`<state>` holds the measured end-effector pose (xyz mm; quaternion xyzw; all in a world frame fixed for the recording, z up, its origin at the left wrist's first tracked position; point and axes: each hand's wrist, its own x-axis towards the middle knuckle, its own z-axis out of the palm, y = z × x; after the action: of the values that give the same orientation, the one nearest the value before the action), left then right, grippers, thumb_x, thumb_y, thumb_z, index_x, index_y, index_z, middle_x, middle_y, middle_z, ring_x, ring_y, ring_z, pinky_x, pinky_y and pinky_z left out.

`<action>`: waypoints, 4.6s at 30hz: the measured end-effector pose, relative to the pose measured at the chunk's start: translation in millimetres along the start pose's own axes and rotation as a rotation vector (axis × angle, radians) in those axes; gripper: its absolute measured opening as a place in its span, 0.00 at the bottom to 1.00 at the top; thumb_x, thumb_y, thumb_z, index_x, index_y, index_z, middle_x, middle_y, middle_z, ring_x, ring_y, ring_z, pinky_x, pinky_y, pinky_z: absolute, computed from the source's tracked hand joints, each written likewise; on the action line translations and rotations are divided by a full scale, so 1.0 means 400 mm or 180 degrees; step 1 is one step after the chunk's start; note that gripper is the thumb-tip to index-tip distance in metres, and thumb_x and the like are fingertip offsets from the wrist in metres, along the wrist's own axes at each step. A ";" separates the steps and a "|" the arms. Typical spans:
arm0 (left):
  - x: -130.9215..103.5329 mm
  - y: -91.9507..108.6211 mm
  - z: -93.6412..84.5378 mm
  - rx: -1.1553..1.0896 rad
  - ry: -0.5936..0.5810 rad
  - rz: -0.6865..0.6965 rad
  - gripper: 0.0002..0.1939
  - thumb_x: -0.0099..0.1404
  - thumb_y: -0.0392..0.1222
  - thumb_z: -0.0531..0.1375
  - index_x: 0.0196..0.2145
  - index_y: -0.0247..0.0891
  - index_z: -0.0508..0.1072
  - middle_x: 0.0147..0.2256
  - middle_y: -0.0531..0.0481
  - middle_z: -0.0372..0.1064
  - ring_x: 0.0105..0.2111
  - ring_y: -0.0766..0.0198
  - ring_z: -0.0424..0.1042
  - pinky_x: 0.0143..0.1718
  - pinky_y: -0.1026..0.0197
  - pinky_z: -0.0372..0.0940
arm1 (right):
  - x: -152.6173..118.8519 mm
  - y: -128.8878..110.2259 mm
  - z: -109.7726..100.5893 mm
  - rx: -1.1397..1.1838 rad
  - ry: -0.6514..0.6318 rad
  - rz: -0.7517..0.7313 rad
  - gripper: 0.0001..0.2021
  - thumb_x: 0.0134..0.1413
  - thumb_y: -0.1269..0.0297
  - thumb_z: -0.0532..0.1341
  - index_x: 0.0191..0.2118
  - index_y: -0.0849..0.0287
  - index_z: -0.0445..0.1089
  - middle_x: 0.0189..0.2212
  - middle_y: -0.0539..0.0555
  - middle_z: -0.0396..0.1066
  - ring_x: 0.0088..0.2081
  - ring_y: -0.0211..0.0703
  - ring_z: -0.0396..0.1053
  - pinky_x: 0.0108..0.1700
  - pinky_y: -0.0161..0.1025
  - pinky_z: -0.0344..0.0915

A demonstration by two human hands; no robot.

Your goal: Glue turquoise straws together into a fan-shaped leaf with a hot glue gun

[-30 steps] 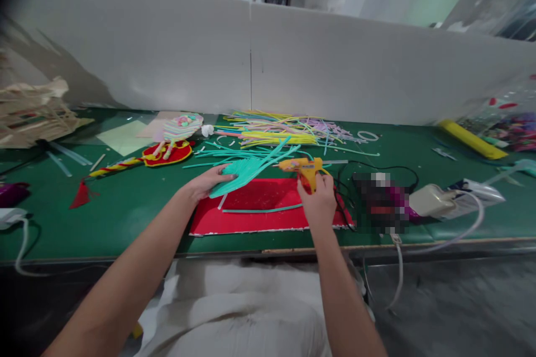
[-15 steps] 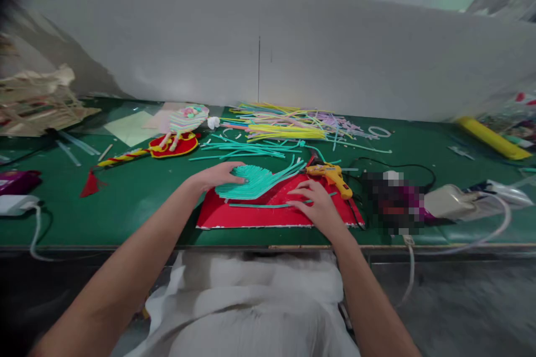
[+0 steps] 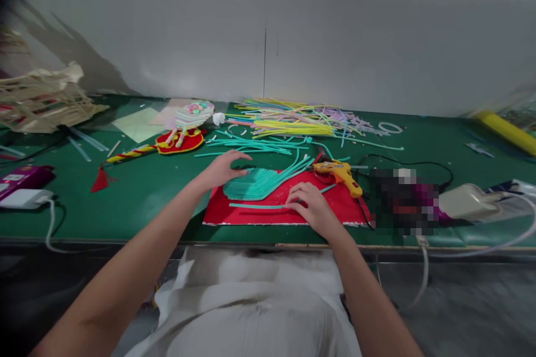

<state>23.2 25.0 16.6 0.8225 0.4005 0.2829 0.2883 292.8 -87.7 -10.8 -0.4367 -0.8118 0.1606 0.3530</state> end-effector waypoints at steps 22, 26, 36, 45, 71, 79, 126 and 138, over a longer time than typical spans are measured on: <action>-0.079 -0.023 -0.012 -0.0750 -0.1103 0.0105 0.10 0.58 0.45 0.61 0.32 0.34 0.76 0.33 0.47 0.73 0.34 0.65 0.70 0.38 0.65 0.63 | 0.029 0.004 0.026 -0.0164 0.0054 0.0026 0.04 0.54 0.62 0.61 0.31 0.55 0.70 0.33 0.52 0.69 0.38 0.44 0.66 0.42 0.43 0.63; -0.077 -0.026 -0.011 -0.0737 -0.1173 0.0185 0.11 0.58 0.46 0.61 0.32 0.34 0.76 0.33 0.46 0.74 0.35 0.64 0.71 0.39 0.64 0.63 | 0.027 0.005 0.028 -0.0118 0.0052 0.0048 0.05 0.55 0.61 0.60 0.32 0.55 0.69 0.33 0.53 0.68 0.38 0.44 0.66 0.42 0.43 0.64; -0.078 -0.034 -0.011 -0.0683 -0.1263 0.0334 0.11 0.59 0.46 0.60 0.33 0.35 0.77 0.34 0.46 0.74 0.35 0.64 0.70 0.39 0.63 0.63 | 0.023 0.013 0.028 -0.0071 0.0058 0.0068 0.06 0.56 0.60 0.59 0.32 0.55 0.69 0.34 0.54 0.68 0.39 0.45 0.66 0.42 0.44 0.65; -0.086 -0.030 -0.009 -0.0549 -0.1229 0.0392 0.11 0.60 0.46 0.60 0.33 0.36 0.76 0.33 0.47 0.73 0.35 0.64 0.69 0.39 0.63 0.62 | 0.021 0.010 0.028 -0.0187 0.0063 0.0067 0.06 0.55 0.60 0.60 0.32 0.55 0.69 0.34 0.54 0.68 0.39 0.44 0.66 0.42 0.43 0.64; -0.215 0.005 0.015 0.0058 -0.0095 0.0519 0.07 0.64 0.41 0.56 0.36 0.40 0.74 0.39 0.49 0.72 0.42 0.63 0.69 0.47 0.59 0.63 | 0.022 0.007 0.022 -0.0144 -0.0005 0.0117 0.06 0.55 0.60 0.60 0.32 0.55 0.70 0.34 0.54 0.68 0.39 0.44 0.66 0.42 0.44 0.65; -0.216 0.004 0.018 0.0161 -0.0054 0.0610 0.08 0.64 0.40 0.55 0.37 0.40 0.74 0.39 0.48 0.72 0.42 0.63 0.69 0.48 0.58 0.63 | 0.038 -0.041 0.052 -0.0387 0.0190 0.0111 0.07 0.53 0.59 0.62 0.37 0.52 0.74 0.37 0.55 0.68 0.41 0.47 0.66 0.45 0.46 0.65; -0.252 0.008 0.016 0.1083 0.0644 0.0613 0.12 0.64 0.35 0.53 0.43 0.38 0.73 0.43 0.47 0.73 0.44 0.62 0.70 0.49 0.55 0.63 | 0.060 -0.045 0.121 -0.0020 0.0211 0.0257 0.05 0.51 0.61 0.63 0.33 0.53 0.75 0.33 0.53 0.68 0.40 0.44 0.66 0.45 0.43 0.64; -0.309 0.038 0.026 0.1958 0.0299 0.0827 0.17 0.67 0.39 0.50 0.51 0.38 0.69 0.53 0.46 0.67 0.52 0.60 0.67 0.56 0.52 0.58 | 0.061 -0.045 0.119 0.0023 0.0194 0.0326 0.05 0.51 0.59 0.63 0.33 0.52 0.75 0.34 0.52 0.69 0.40 0.44 0.66 0.45 0.44 0.65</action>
<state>-26.5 -87.0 -8.8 0.9012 0.3717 0.2208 -0.0306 239.2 -75.4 -23.2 -0.4811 -0.7766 0.1680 0.3704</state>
